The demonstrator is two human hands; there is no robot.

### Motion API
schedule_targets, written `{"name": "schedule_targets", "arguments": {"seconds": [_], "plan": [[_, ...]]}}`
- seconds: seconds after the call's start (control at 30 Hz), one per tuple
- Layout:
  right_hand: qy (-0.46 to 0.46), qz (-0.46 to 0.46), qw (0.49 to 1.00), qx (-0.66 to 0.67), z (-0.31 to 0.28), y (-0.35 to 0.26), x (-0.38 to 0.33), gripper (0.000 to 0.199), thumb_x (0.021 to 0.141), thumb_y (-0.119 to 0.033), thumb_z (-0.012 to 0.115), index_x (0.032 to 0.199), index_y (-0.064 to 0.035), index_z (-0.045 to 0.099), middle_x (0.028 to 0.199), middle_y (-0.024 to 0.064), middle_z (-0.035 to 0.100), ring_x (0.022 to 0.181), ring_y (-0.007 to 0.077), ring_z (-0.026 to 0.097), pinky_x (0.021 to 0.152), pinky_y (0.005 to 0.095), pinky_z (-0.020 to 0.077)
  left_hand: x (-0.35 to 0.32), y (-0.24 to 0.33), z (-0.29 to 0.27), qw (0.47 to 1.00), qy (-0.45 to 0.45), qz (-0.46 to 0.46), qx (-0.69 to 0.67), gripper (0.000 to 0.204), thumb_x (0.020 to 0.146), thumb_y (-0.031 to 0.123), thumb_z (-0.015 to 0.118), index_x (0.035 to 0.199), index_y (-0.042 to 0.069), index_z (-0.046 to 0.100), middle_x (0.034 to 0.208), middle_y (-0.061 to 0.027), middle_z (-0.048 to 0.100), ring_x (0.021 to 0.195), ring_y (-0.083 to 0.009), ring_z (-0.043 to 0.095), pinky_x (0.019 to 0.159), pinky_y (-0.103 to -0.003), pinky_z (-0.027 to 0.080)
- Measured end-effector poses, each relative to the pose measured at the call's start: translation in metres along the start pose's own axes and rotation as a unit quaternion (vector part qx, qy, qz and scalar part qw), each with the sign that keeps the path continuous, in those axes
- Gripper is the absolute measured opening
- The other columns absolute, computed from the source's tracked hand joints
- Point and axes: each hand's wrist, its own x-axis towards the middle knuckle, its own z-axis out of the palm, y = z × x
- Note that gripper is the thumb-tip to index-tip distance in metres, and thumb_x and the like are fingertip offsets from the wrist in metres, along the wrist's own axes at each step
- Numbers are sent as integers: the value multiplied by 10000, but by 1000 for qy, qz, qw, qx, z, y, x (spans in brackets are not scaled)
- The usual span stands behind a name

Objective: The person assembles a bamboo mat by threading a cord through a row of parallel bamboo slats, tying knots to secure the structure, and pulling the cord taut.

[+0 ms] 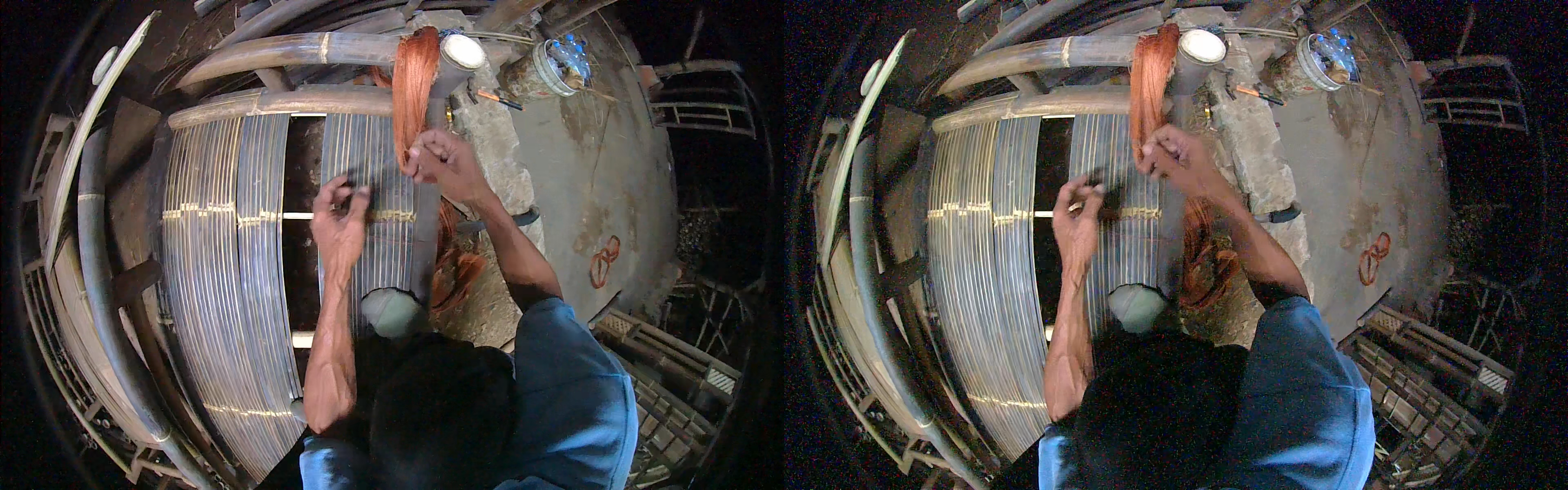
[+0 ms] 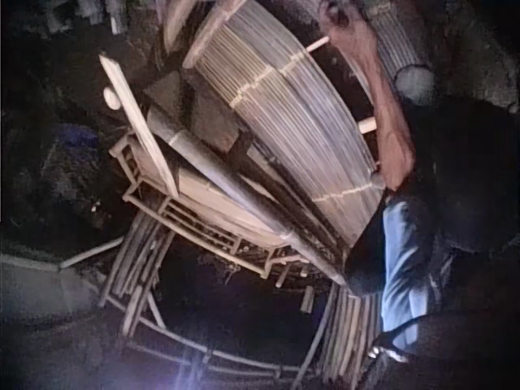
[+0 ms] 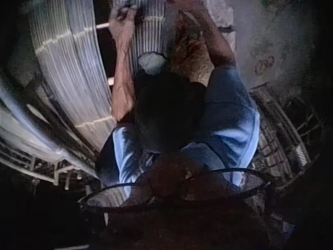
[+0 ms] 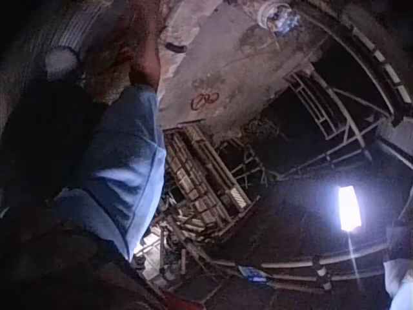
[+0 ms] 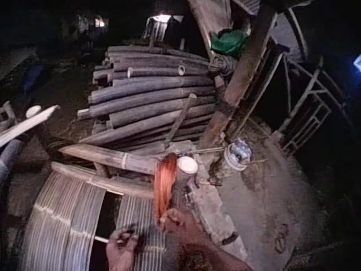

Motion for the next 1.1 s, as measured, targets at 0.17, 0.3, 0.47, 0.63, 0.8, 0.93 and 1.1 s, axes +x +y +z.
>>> {"name": "schedule_targets", "arguments": {"seconds": [0.17, 0.3, 0.47, 0.63, 0.8, 0.93, 1.1], "plan": [[-62, 58, 984, 156, 33, -31, -16, 124, 1017, -125, 582, 1080, -18, 580, 860, 89, 701, 763, 123, 679, 646, 253, 552, 19, 29, 33, 950, -81, -114, -280, 512, 890, 233, 760, 1297, -22, 584, 999, -81, 669, 903, -184, 625, 854, -315, 505], [11, 11, 998, 54, 18, -23, -31, 172, 1016, -186, 601, 1052, -18, 597, 857, 78, 704, 805, 137, 678, 698, 294, 554, 27, 28, 37, 887, -248, -139, -364, 394, 919, 152, 715, 1261, -14, 611, 966, -60, 698, 867, -134, 639, 842, -279, 499], [112, 33, 991, 64, -12, -7, -45, 92, 991, -101, 611, 1031, -20, 623, 853, 82, 706, 855, 165, 696, 836, 333, 546, 24, 30, 26, 925, -193, -112, -308, 159, 920, 75, 701, 1066, 14, 692, 1007, -75, 728, 883, -151, 684, 834, -318, 553], [200, 67, 978, 6, -20, 8, -46, 146, 933, -148, 699, 990, -26, 643, 791, 21, 661, 744, 95, 617, 731, 259, 477, 20, 26, 22, 937, -198, -123, -260, 168, 903, 59, 717, 1059, 4, 693, 1004, -90, 730, 901, -174, 707, 822, -322, 571], [200, 103, 971, -80, -11, 4, -38, 313, 866, -266, 792, 1057, -30, 711, 757, -36, 594, 695, 58, 524, 641, 241, 420, 22, 19, 16, 940, -176, -123, -266, 120, 887, 56, 734, 985, -4, 698, 961, -108, 731, 814, -190, 718, 728, -329, 596], [194, 126, 968, -92, -11, 3, -34, 392, 820, -313, 845, 1087, -39, 760, 796, -23, 648, 713, 68, 561, 629, 236, 450, 22, 15, 15, 945, -178, -132, -242, 119, 883, 47, 733, 985, -6, 703, 966, -109, 732, 807, -186, 717, 721, -329, 596], [171, 82, 982, -15, -9, 6, -16, 337, 839, -244, 826, 1059, 1, 756, 912, 43, 725, 821, 109, 646, 709, 257, 507, 22, 13, 16, 944, -176, -133, -245, 194, 878, 58, 744, 1050, -29, 716, 984, -101, 733, 828, -149, 700, 760, -295, 572]]}}
